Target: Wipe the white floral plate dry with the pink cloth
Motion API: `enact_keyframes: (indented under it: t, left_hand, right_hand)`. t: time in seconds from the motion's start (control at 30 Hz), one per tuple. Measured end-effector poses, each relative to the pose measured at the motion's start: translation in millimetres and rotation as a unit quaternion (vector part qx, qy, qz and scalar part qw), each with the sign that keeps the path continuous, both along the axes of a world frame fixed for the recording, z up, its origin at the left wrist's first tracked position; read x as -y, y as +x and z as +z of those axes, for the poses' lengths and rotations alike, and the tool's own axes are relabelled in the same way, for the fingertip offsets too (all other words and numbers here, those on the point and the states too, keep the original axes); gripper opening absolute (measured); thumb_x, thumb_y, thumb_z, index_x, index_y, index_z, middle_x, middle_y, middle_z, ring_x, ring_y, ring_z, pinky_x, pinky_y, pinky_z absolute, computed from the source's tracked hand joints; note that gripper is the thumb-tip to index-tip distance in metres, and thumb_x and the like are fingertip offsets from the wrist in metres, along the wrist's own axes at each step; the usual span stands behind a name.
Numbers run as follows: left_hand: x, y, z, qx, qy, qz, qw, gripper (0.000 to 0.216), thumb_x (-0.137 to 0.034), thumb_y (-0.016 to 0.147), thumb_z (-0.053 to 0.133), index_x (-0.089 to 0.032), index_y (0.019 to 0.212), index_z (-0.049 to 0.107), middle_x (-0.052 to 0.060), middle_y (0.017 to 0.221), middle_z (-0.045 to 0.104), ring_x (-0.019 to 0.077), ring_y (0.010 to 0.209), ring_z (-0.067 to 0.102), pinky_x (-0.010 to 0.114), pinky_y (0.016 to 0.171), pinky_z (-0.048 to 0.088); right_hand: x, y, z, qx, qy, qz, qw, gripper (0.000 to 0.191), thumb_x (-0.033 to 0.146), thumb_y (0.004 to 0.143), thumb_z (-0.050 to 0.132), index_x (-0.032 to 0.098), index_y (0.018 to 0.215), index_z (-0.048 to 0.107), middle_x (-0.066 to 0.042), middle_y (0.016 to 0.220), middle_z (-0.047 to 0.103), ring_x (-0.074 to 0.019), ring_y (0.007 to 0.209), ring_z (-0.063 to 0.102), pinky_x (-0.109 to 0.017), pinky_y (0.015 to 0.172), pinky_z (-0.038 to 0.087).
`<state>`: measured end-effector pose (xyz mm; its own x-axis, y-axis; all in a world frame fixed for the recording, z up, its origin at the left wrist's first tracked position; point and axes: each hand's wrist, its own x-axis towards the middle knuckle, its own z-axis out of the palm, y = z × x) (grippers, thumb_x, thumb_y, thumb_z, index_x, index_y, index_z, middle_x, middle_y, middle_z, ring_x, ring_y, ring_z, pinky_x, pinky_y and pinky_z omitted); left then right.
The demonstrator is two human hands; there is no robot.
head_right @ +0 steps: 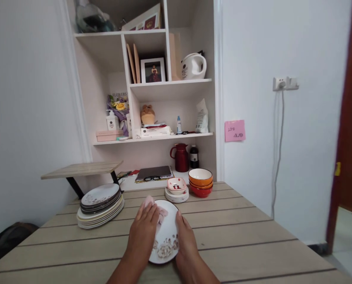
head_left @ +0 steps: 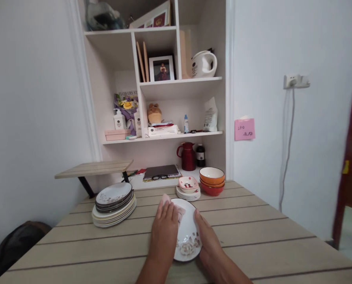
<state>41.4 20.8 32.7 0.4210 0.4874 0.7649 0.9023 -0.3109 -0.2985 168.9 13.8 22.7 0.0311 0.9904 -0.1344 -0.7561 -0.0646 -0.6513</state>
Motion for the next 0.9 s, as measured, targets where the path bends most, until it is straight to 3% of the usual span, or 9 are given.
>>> enact_keyframes:
  t: [0.13,0.3,0.53,0.67,0.77,0.9]
  left_hand:
    - [17.3,-7.4,-15.6,-0.035,0.012,-0.04,0.999,0.04,-0.002,0.085,0.041,-0.015,0.115,0.064,0.008,0.12,0.069,0.0216,0.113,0.063,0.037,0.094,0.054]
    - [28.9,-7.7,-37.8,0.001,-0.03,-0.101,0.994,0.049,-0.004,0.084,0.043,-0.021,0.127,0.058,0.005,0.133,0.061,0.021,0.121,0.057,0.038,0.096,0.054]
    - [18.8,11.2,-16.7,-0.04,-0.128,-0.174,0.976,0.053,-0.012,0.088,0.046,-0.025,0.14,0.044,0.001,0.142,0.052,0.0171,0.131,0.048,0.04,0.111,0.04]
    - [3.2,1.4,-11.4,-0.009,-0.078,-0.118,0.99,0.045,-0.012,0.09,0.045,-0.024,0.132,0.053,0.004,0.138,0.057,0.0199,0.131,0.048,0.047,0.115,0.032]
    - [-4.2,-13.9,-18.9,0.0,-0.058,-0.047,0.997,0.048,-0.004,0.086,0.042,-0.019,0.13,0.054,0.007,0.135,0.059,0.0209,0.129,0.05,0.047,0.112,0.037]
    - [-4.3,-27.3,-30.6,-0.015,-0.044,-0.045,0.998,0.052,0.001,0.082,0.041,-0.018,0.128,0.056,0.007,0.133,0.061,0.021,0.127,0.052,0.042,0.104,0.046]
  right_hand:
    - [-1.8,1.1,3.5,-0.026,-0.018,-0.035,0.999,0.054,0.047,0.064,0.079,0.014,0.105,0.064,-0.011,0.083,0.077,-0.0306,0.091,0.071,-0.041,0.076,0.056]
    - [-1.6,0.7,4.5,-0.024,-0.02,-0.013,0.999,0.054,0.05,0.066,0.077,0.015,0.105,0.064,-0.01,0.084,0.077,-0.0293,0.084,0.072,-0.041,0.073,0.057]
    - [-0.7,2.5,-1.7,-0.009,-0.006,0.031,0.999,0.05,0.052,0.068,0.075,0.014,0.1,0.066,-0.011,0.09,0.077,-0.0266,0.086,0.072,-0.037,0.076,0.057]
    - [-8.9,7.5,-4.4,-0.012,-0.013,-0.026,1.0,0.061,0.05,0.067,0.076,0.015,0.115,0.063,-0.012,0.093,0.077,-0.0291,0.089,0.072,-0.041,0.076,0.057]
    - [-12.9,10.3,-3.2,-0.021,-0.035,-0.074,0.996,0.065,0.048,0.067,0.077,0.016,0.121,0.059,-0.011,0.085,0.078,-0.0302,0.086,0.073,-0.043,0.074,0.058]
    - [-13.0,11.2,-2.2,-0.004,-0.041,-0.088,0.995,0.064,0.034,0.062,0.082,0.014,0.117,0.058,-0.007,0.07,0.076,-0.0288,0.071,0.073,-0.042,0.068,0.059]
